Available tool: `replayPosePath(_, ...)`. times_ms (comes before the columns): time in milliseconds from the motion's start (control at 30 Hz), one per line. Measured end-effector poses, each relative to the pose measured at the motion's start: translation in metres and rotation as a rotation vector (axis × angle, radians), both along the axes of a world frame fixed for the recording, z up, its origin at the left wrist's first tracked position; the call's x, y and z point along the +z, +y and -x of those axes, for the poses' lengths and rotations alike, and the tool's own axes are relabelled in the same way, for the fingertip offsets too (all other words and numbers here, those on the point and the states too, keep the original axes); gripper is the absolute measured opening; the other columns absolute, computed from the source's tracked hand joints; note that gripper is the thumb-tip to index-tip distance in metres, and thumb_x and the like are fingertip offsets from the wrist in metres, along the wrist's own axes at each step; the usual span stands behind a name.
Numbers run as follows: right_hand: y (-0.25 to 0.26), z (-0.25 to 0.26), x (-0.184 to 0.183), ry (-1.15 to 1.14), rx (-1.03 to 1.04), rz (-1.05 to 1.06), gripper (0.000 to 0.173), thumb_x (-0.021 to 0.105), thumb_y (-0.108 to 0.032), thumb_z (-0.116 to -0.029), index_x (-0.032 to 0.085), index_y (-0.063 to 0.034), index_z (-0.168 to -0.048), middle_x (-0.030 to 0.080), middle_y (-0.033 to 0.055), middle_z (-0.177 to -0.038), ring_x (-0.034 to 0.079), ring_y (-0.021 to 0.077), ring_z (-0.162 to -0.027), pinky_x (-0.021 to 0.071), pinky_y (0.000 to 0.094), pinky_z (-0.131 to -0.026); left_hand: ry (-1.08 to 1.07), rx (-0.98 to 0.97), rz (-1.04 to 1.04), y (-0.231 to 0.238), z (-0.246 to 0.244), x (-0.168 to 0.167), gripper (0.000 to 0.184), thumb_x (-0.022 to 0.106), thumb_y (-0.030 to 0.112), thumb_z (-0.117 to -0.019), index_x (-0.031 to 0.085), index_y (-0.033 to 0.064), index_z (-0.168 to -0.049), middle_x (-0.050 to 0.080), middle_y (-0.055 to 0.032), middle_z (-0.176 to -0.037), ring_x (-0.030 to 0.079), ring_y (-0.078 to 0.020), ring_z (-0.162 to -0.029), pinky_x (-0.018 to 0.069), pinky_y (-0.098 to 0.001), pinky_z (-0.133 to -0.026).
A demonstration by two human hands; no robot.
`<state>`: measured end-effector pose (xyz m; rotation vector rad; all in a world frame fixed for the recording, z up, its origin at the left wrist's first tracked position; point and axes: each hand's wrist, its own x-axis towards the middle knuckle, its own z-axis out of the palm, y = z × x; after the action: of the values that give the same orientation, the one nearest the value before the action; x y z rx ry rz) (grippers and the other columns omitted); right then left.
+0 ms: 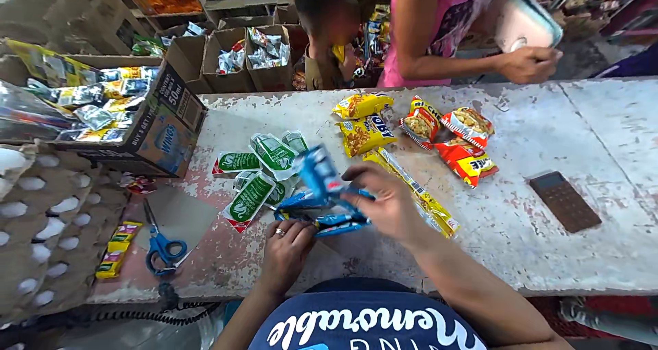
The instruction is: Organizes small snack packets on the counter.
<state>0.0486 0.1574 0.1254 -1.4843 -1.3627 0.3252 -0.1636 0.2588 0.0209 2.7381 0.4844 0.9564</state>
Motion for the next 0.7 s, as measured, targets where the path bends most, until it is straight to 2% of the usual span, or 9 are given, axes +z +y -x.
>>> replayPosePath(67,-0.001,-0.008,0.006,0.371,-0.11,-0.049,0.005,0.067,-0.003,-0.095,0.066,-0.0027,-0.1,0.068,0.0008,-0.09,0.067,0.0056,-0.08,0.0589,0.0247,-0.074,-0.001,-0.006,-0.013,0.007,0.002,0.003,0.023,0.054,0.03,-0.1049,0.071,0.0154,-0.098,0.074,-0.0018,-0.099,0.067,-0.02,-0.096,0.0459,-0.0446,-0.093)
replayPosePath(167,-0.002,-0.015,0.0,0.717,-0.177,-0.151,0.009,0.059,-0.007,-0.102,0.063,-0.013,-0.107,0.069,-0.0036,-0.094,0.068,0.0064,-0.087,0.0602,0.0291,-0.082,-0.009,-0.054,-0.064,0.014,0.002,0.012,0.022,0.053,0.03,-0.1047,0.07,0.0169,-0.098,0.072,-0.001,-0.097,0.066,-0.0201,-0.096,0.0427,-0.0454,-0.097)
replayPosePath(233,-0.004,-0.01,-0.011,0.706,-0.152,-0.169,0.012,0.06,-0.005,-0.1011,0.065,-0.0136,-0.108,0.07,-0.0047,-0.095,0.069,0.0057,-0.087,0.0608,0.0284,-0.081,0.025,-0.098,-0.083,0.013,0.001,0.013,0.025,0.057,0.039,-0.1012,0.069,0.0179,-0.096,0.072,-0.0003,-0.095,0.066,-0.0201,-0.097,0.0423,-0.0471,-0.1)
replayPosePath(300,-0.004,-0.002,-0.02,0.615,-0.119,-0.125,0.011,0.062,-0.004,-0.0996,0.065,-0.0116,-0.107,0.069,-0.0054,-0.092,0.067,0.0037,-0.083,0.0596,0.0259,-0.078,0.036,-0.123,-0.046,0.006,-0.003,0.012,0.044,0.057,0.059,-0.097,0.067,0.0167,-0.095,0.071,-0.001,-0.087,0.068,-0.0201,-0.093,0.0445,-0.0477,-0.101)
replayPosePath(400,-0.003,0.006,-0.029,0.557,-0.05,-0.054,0.006,0.062,-0.006,-0.1004,0.065,-0.0084,-0.106,0.068,-0.0025,-0.09,0.067,0.0051,-0.082,0.0591,0.0262,-0.078,0.041,-0.106,0.128,-0.002,-0.011,0.015,0.073,0.034,0.074,-0.0984,0.069,0.0096,-0.104,0.071,-0.004,-0.079,0.069,-0.0207,-0.078,0.0532,-0.0474,-0.089)
replayPosePath(467,-0.004,0.007,-0.029,0.551,-0.034,-0.053,0.006,0.06,-0.006,-0.1012,0.064,-0.0088,-0.106,0.068,-0.0029,-0.09,0.067,0.0044,-0.084,0.0588,0.0253,-0.079,0.176,-0.03,0.216,-0.007,-0.015,0.021,0.066,0.039,0.064,-0.1012,0.072,0.0088,-0.113,0.074,-0.0073,-0.083,0.071,-0.0272,-0.081,0.0535,-0.0538,-0.085)
replayPosePath(567,-0.002,0.007,-0.032,0.554,-0.068,-0.107,0.008,0.058,-0.008,-0.1031,0.061,-0.01,-0.109,0.067,-0.0044,-0.093,0.066,0.0027,-0.085,0.0585,0.024,-0.08,0.496,0.05,0.302,-0.009,-0.021,0.037,0.047,0.048,0.047,-0.0992,0.075,0.0117,-0.114,0.072,-0.0129,-0.111,0.068,-0.0354,-0.105,0.0468,-0.0628,-0.095)
replayPosePath(633,-0.002,0.007,-0.038,0.487,-0.104,-0.115,0.013,0.057,-0.008,-0.1034,0.058,-0.0077,-0.117,0.066,-0.0027,-0.098,0.066,0.003,-0.088,0.058,0.0243,-0.081,0.453,0.043,0.339,-0.006,-0.021,0.04,0.032,0.054,0.029,-0.0982,0.077,0.0074,-0.103,0.073,-0.014,-0.112,0.069,-0.0351,-0.104,0.0469,-0.0644,-0.093)
replayPosePath(700,-0.004,0.007,-0.045,0.351,-0.091,-0.083,0.032,0.062,-0.004,-0.099,0.052,0.0005,-0.129,0.066,0.007,-0.111,0.068,0.0097,-0.096,0.0601,0.03,-0.085,0.248,0.05,0.395,0.0,-0.018,0.039,0.024,0.057,0.017,-0.0972,0.076,0.0031,-0.098,0.075,-0.0136,-0.105,0.072,-0.0311,-0.097,0.0513,-0.0612,-0.089)
